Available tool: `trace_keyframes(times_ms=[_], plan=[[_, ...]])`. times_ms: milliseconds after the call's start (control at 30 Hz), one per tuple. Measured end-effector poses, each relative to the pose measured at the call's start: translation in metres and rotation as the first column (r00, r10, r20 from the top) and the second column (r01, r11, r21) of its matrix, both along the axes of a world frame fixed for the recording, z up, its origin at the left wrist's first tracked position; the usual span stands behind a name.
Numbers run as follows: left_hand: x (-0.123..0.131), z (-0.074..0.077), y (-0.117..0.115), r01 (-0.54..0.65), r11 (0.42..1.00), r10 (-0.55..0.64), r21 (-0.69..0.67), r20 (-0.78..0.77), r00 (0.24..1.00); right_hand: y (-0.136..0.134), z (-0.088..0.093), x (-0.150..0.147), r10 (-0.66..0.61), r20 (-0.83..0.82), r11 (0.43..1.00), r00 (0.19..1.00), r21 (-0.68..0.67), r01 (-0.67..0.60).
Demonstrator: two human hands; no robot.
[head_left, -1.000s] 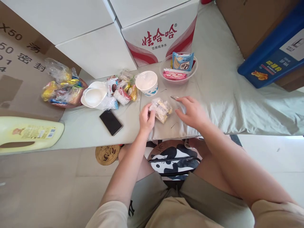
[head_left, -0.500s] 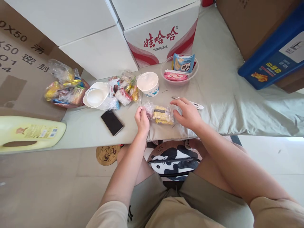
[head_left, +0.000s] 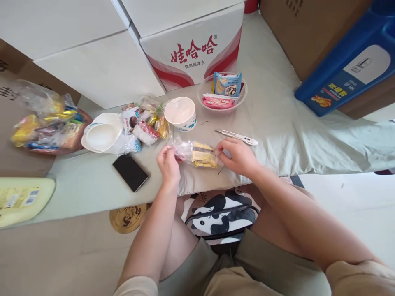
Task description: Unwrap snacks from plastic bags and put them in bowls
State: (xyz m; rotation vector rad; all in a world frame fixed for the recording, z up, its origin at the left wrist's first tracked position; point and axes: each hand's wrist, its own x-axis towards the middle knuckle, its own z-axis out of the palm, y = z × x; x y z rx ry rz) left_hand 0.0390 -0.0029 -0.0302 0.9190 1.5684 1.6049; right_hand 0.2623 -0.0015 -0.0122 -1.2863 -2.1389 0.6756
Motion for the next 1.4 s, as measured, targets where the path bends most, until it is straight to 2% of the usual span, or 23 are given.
trace_keyframes(times_ms=[133, 267, 333, 400, 467, 533, 600, 633, 700, 800, 933, 1000, 1067, 1133, 1167, 1200, 1233, 1300, 1333, 1400], plan=[[-0.015, -0.001, 0.012, -0.128, 0.991, 0.131, -0.043, 0.073, 0.989, 0.002, 0.009, 0.007, -0.124, -0.151, 0.992, 0.981, 0.0, 0.125], [-0.024, -0.005, 0.016, -0.113, 0.985, 0.118, -0.134, 0.027, 0.993, 0.006, 0.008, 0.013, -0.358, -0.155, 0.933, 0.921, -0.044, 0.356], [-0.03, -0.006, 0.015, -0.141, 0.987, 0.138, -0.082, -0.042, 0.99, 0.006, 0.007, 0.013, -0.416, -0.183, 0.907, 0.891, -0.007, 0.422], [-0.037, -0.007, 0.015, -0.147, 0.988, 0.151, 0.042, -0.127, 0.98, 0.005, 0.007, 0.01, -0.412, -0.256, 0.893, 0.875, 0.08, 0.444], [-0.043, -0.007, 0.013, -0.063, 0.983, 0.107, 0.17, -0.266, 0.958, 0.001, 0.007, 0.004, -0.33, -0.287, 0.906, 0.899, 0.173, 0.387], [-0.045, -0.008, 0.011, 0.126, 0.973, -0.029, 0.195, -0.435, 0.9, -0.002, 0.005, -0.002, -0.214, -0.21, 0.938, 0.954, 0.228, 0.261], [-0.043, -0.011, 0.008, 0.286, 0.954, -0.189, 0.094, -0.555, 0.81, -0.003, 0.0, -0.007, -0.13, -0.063, 0.964, 0.99, 0.227, 0.141], [-0.042, -0.012, 0.007, 0.326, 0.945, -0.255, 0.018, -0.583, 0.771, -0.002, -0.004, -0.009, -0.114, 0.011, 0.971, 0.993, 0.211, 0.109], [-0.04, -0.014, 0.004, 0.332, 0.937, -0.327, -0.107, -0.603, 0.727, -0.001, -0.01, -0.01, -0.111, 0.133, 0.982, 0.985, 0.165, 0.088], [-0.041, -0.009, 0.001, 0.311, 0.942, -0.322, -0.127, -0.609, 0.725, 0.001, -0.013, -0.007, -0.111, 0.198, 0.989, 0.974, 0.12, 0.088], [-0.049, 0.007, -0.01, 0.304, 0.951, -0.194, 0.052, -0.666, 0.72, -0.001, -0.002, -0.002, -0.12, 0.054, 0.969, 0.991, 0.221, 0.106], [-0.055, 0.014, -0.019, 0.353, 0.932, -0.22, 0.088, -0.637, 0.739, -0.005, 0.007, -0.001, -0.125, -0.031, 0.944, 0.992, 0.304, 0.129], [-0.06, 0.016, -0.026, 0.455, 0.889, -0.364, 0.056, -0.518, 0.774, -0.009, 0.014, 0.001, -0.066, -0.099, 0.93, 0.993, 0.354, 0.098], [-0.063, 0.017, -0.03, 0.565, 0.825, -0.528, -0.006, -0.363, 0.768, -0.012, 0.018, 0.003, 0.048, -0.149, 0.946, 0.988, 0.325, 0.002], [-0.064, 0.016, -0.03, 0.585, 0.811, -0.563, -0.029, -0.31, 0.766, -0.013, 0.019, 0.003, 0.1, -0.16, 0.961, 0.982, 0.27, -0.054], [-0.064, 0.015, -0.028, 0.568, 0.822, -0.554, -0.046, -0.295, 0.778, -0.014, 0.019, 0.003, 0.131, -0.15, 0.976, 0.98, 0.193, -0.101], [-0.064, 0.014, -0.025, 0.51, 0.859, -0.497, -0.05, -0.325, 0.805, -0.015, 0.018, 0.002, 0.138, -0.111, 0.986, 0.984, 0.109, -0.126], [-0.063, 0.011, -0.017, 0.348, 0.937, -0.315, -0.02, -0.473, 0.823, -0.015, 0.014, -0.002, 0.1, 0.036, 0.995, 0.994, -0.011, -0.1], [-0.061, 0.009, -0.013, 0.297, 0.955, -0.251, -0.007, -0.555, 0.793, -0.015, 0.011, -0.005, 0.066, 0.114, 0.998, 0.991, -0.025, -0.063], [-0.058, 0.004, -0.006, 0.319, 0.946, -0.269, -0.056, -0.686, 0.676, -0.013, 0.006, -0.012, 0.011, 0.205, 1.0, 0.979, 0.023, -0.016]])
